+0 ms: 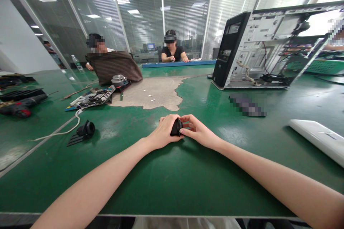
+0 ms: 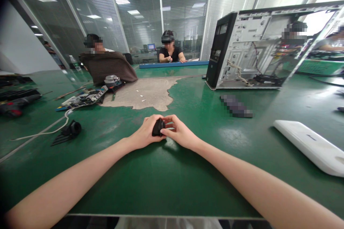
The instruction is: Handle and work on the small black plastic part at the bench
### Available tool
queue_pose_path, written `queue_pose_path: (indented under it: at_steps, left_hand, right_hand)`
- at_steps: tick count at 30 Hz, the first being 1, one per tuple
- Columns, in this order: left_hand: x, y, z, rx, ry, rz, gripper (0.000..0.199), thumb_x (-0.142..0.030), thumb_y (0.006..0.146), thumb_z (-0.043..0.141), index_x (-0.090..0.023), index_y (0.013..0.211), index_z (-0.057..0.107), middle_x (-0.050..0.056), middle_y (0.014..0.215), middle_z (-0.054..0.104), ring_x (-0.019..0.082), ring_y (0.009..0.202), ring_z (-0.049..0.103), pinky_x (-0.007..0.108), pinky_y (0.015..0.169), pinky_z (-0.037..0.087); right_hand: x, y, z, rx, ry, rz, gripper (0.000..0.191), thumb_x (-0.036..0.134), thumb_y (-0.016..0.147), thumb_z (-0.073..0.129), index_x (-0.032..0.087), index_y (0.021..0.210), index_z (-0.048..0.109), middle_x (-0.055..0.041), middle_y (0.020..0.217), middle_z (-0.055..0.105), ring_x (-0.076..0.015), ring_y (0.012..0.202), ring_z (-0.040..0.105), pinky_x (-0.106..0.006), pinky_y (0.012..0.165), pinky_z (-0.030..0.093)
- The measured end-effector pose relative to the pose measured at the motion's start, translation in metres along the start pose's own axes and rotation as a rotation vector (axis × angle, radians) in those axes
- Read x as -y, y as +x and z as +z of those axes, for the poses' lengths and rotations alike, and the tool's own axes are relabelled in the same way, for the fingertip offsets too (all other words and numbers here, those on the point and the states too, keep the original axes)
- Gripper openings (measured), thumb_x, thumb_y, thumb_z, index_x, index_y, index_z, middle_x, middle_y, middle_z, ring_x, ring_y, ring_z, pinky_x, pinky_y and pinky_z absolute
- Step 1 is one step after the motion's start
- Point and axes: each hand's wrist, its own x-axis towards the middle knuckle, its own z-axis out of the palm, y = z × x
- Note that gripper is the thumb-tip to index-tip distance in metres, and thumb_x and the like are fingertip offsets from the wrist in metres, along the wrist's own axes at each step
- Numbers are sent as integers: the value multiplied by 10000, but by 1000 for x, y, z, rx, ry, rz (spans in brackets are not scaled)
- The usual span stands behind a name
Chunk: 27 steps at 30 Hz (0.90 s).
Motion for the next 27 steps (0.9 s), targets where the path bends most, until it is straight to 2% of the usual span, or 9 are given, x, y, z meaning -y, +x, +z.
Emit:
queue_pose_path:
  at_steps: [5, 8, 11, 15, 20, 23, 27]
  left_hand:
    - [1, 0, 0, 5, -7, -2, 524, -317, 686, 623, -220, 1105, 324, 43, 1049, 487, 207, 978, 469, 366, 863, 304]
    - [2, -1, 1, 9, -3, 2, 542, -280, 667, 635, -215, 1103, 320, 47, 1061, 479, 207, 986, 464, 362, 867, 301]
    - [3, -1, 2, 6, 3, 1, 541, -286, 667, 634, -216, 1101, 319, 51, 1065, 476, 210, 990, 463, 362, 865, 302]
    - [2, -1, 2, -9, 7, 1, 522, -328, 687, 615, -215, 1103, 320, 52, 1053, 480, 208, 981, 469, 359, 860, 304]
    - [1, 0, 1, -5, 2, -4, 521, -337, 688, 613, -219, 1107, 326, 49, 1042, 487, 212, 972, 472, 362, 855, 307]
    - [0, 0, -1, 3, -2, -7, 517, -336, 687, 615, -220, 1104, 332, 47, 1041, 489, 213, 972, 472, 367, 857, 307]
    - [0, 0, -1, 12, -9, -15, 531, -315, 677, 623, -223, 1109, 327, 47, 1053, 487, 217, 985, 470, 375, 868, 306]
  right_hand:
    - [-2, 0, -3, 87, 76, -8, 289, 235, 725, 593, 207, 958, 425, -26, 947, 521, -150, 909, 541, -316, 755, 476]
    - [-2, -2, -3, 117, 124, -25, 337, 213, 698, 627, 220, 944, 398, -8, 918, 538, -140, 918, 543, -316, 785, 463]
    - [0, -2, -2, 110, 115, -15, 298, 233, 718, 606, 222, 933, 399, -3, 900, 540, -139, 899, 551, -310, 764, 470]
    - [0, -2, -1, 25, 26, -34, 224, 275, 738, 581, 213, 898, 438, -11, 930, 519, -156, 911, 547, -302, 732, 479]
    - [0, 0, -1, -8, -29, -33, 278, 260, 732, 583, 212, 963, 436, -27, 1008, 487, -153, 926, 542, -333, 796, 469]
    - [-1, 0, -2, 9, -18, 6, 281, 255, 737, 580, 202, 973, 437, -44, 1028, 488, -153, 924, 541, -341, 799, 471]
    - [-2, -1, -4, 87, 74, -9, 322, 238, 708, 617, 213, 953, 410, -24, 954, 523, -154, 940, 534, -334, 781, 481]
